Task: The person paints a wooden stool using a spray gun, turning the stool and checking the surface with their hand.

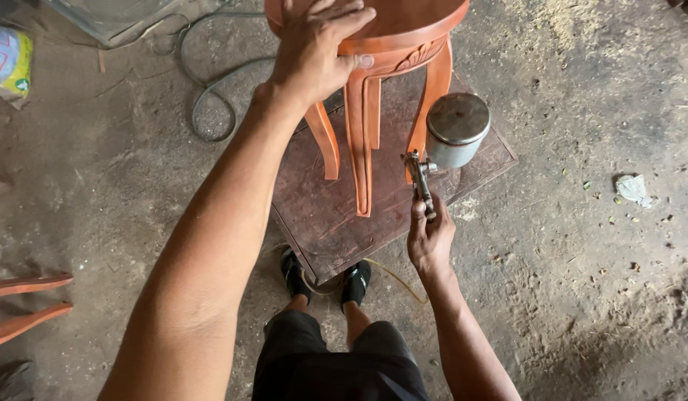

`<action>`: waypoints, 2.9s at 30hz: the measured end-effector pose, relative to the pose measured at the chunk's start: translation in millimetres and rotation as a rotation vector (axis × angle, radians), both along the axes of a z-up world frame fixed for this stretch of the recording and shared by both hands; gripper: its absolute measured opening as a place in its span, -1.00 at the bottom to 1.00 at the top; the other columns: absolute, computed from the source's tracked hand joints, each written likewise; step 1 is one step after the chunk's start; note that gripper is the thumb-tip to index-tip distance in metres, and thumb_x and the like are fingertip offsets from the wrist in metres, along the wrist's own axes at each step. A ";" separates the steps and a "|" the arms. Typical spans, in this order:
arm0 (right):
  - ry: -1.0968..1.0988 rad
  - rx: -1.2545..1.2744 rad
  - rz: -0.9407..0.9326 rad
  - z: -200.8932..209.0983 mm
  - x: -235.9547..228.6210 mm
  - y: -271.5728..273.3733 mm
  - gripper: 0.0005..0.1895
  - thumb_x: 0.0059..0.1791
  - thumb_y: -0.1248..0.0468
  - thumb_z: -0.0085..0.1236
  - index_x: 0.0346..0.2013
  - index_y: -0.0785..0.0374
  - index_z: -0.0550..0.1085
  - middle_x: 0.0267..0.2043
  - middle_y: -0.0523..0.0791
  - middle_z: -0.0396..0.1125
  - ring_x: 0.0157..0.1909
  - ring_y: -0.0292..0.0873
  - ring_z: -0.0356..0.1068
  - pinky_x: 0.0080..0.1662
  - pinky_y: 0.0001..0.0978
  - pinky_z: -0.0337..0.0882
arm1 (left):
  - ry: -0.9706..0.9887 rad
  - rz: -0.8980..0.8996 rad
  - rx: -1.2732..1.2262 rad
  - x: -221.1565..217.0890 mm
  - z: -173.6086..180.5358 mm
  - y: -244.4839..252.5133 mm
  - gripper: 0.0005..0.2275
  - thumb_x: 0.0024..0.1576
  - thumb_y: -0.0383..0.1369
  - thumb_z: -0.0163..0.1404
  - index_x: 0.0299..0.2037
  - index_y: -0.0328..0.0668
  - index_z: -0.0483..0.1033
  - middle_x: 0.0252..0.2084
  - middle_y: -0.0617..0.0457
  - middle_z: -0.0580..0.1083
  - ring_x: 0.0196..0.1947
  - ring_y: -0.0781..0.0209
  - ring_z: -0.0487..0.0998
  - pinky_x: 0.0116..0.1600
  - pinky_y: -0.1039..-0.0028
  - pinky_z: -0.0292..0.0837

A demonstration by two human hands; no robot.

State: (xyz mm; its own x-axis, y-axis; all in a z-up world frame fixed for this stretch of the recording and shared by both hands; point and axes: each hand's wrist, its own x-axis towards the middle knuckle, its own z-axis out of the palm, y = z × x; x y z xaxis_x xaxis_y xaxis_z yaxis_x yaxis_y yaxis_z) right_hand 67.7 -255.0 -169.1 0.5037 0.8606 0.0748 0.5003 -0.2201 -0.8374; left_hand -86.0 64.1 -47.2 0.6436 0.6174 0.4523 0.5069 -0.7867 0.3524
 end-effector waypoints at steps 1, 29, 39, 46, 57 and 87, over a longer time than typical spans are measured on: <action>0.015 -0.053 -0.008 -8.1 1.5 4.5 -0.29 0.12 -0.30 -0.29 -0.03 0.33 0.40 -0.51 -0.11 0.25 -0.50 -0.18 0.28 -0.43 -0.22 0.33 | -0.046 -0.007 -0.059 3.0 3.3 -2.6 -0.46 0.06 -0.19 0.34 0.25 -0.07 0.52 0.26 0.06 0.50 0.34 0.10 0.38 0.46 0.23 0.20; -0.045 -0.080 -0.005 -58.1 -11.8 15.5 -0.34 0.10 -0.32 -0.31 -0.12 0.24 0.31 -0.55 -0.09 0.29 -0.57 -0.13 0.31 -0.48 -0.15 0.35 | -0.146 -0.042 0.000 8.3 -4.4 14.7 -0.51 0.01 -0.25 0.43 0.16 -0.01 0.59 0.15 0.04 0.55 0.19 0.01 0.48 0.29 0.16 0.31; -0.116 -0.231 0.038 -82.3 -17.3 13.7 -0.36 0.11 -0.29 -0.27 -0.15 0.29 0.32 -0.50 -0.01 0.35 -0.50 0.05 0.40 -0.38 -0.04 0.40 | -0.183 -0.051 0.051 14.2 3.6 14.7 -0.51 -0.05 -0.25 0.44 0.10 -0.03 0.61 0.07 0.03 0.57 0.11 -0.02 0.51 0.20 0.12 0.33; -0.123 -0.244 0.029 -89.8 -20.9 13.3 -0.38 0.13 -0.27 -0.23 -0.18 0.29 0.33 -0.50 0.04 0.38 -0.44 0.15 0.43 -0.34 0.01 0.39 | -0.182 -0.057 0.019 19.0 2.6 15.8 -0.56 -0.03 -0.28 0.44 0.07 0.00 0.63 -0.07 0.05 0.61 -0.01 0.02 0.59 0.11 0.14 0.42; -0.010 -0.078 -0.033 -40.6 -13.6 56.2 -0.29 0.11 -0.35 -0.31 -0.15 0.30 0.30 -0.52 -0.12 0.28 -0.53 -0.19 0.28 -0.45 -0.17 0.33 | -0.169 -0.036 0.021 28.8 2.0 23.8 -0.54 -0.03 -0.25 0.43 0.09 -0.02 0.63 0.06 0.02 0.57 0.09 -0.01 0.53 0.19 0.12 0.34; 0.105 -0.038 -0.088 -27.9 -1.6 93.9 -0.25 0.05 -0.42 -0.38 -0.17 0.24 0.29 -0.57 -0.18 0.18 -0.57 -0.26 0.14 -0.49 -0.23 0.25 | -0.195 -0.098 0.060 41.1 10.5 45.6 -0.60 -0.06 -0.27 0.45 -0.01 -0.02 0.67 -0.13 -0.03 0.62 -0.09 -0.07 0.59 0.03 0.12 0.41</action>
